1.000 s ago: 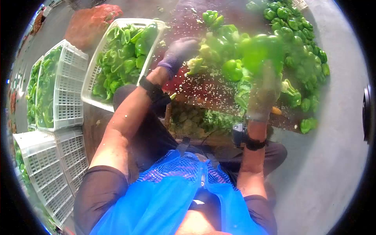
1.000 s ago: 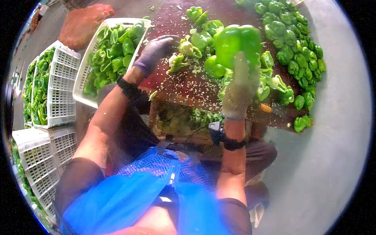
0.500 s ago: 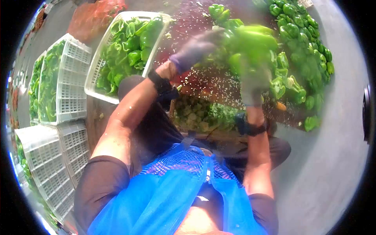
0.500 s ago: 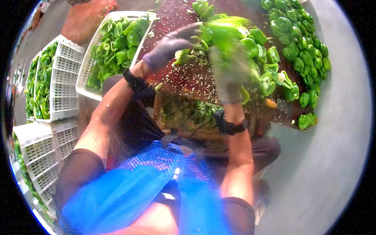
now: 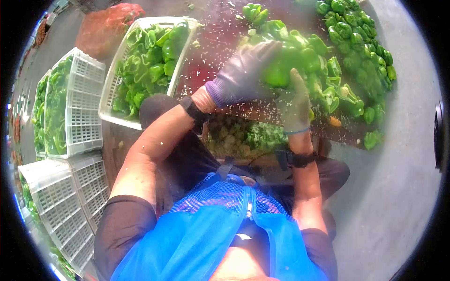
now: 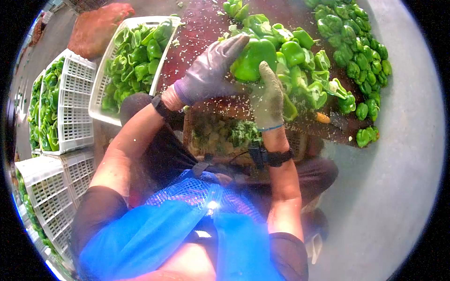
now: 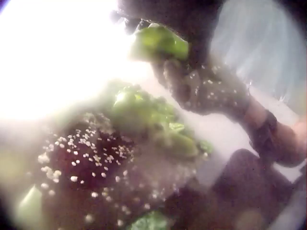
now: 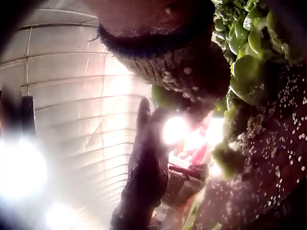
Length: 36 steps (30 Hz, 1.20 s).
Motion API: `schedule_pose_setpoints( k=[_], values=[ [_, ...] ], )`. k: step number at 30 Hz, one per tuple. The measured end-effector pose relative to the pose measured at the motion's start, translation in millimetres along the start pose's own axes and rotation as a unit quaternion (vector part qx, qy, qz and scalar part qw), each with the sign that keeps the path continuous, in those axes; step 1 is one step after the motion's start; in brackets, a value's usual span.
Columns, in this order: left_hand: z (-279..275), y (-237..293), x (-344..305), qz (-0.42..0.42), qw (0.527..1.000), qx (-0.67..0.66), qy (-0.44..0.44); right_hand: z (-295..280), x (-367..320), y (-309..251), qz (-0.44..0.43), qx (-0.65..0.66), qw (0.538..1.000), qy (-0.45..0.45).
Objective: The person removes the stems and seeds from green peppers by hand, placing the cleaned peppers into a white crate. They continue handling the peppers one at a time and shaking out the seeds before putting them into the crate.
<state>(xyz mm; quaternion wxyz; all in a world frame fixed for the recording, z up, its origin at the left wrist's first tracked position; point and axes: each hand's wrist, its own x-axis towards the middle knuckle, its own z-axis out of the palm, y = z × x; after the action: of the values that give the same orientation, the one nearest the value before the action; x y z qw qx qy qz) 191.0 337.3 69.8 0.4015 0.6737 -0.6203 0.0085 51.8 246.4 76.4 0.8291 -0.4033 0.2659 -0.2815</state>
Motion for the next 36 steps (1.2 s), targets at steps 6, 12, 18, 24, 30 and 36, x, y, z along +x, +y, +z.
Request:
schedule_pose_setpoints(
  k=[6, 12, 18, 24, 30, 36],
  values=[
    [4, 4, -9, -0.055, 0.996, -0.061, 0.018, -1, -1, 19, 0.008, -0.07, 0.996, 0.054],
    [6, -2, -17, -0.041, 0.926, -0.374, 0.025, 7, -6, -18, 0.027, -0.068, 0.997, -0.023],
    [-22, 0, -5, -0.312, 0.865, -0.372, -0.128, -64, 39, -5, -0.396, -0.701, 0.587, 0.084],
    [-5, -23, -21, -0.375, 0.864, -0.333, -0.034, -34, -4, 0, -0.221, -0.464, 0.857, 0.032],
    [1, 30, -34, -0.325, 0.777, -0.534, -0.077, -15, -8, -22, -0.244, -0.408, 0.88, -0.004],
    [-66, -15, -65, -0.358, 0.808, -0.467, 0.024, -2, -27, -62, -0.27, -0.335, 0.903, -0.006]
  ],
)
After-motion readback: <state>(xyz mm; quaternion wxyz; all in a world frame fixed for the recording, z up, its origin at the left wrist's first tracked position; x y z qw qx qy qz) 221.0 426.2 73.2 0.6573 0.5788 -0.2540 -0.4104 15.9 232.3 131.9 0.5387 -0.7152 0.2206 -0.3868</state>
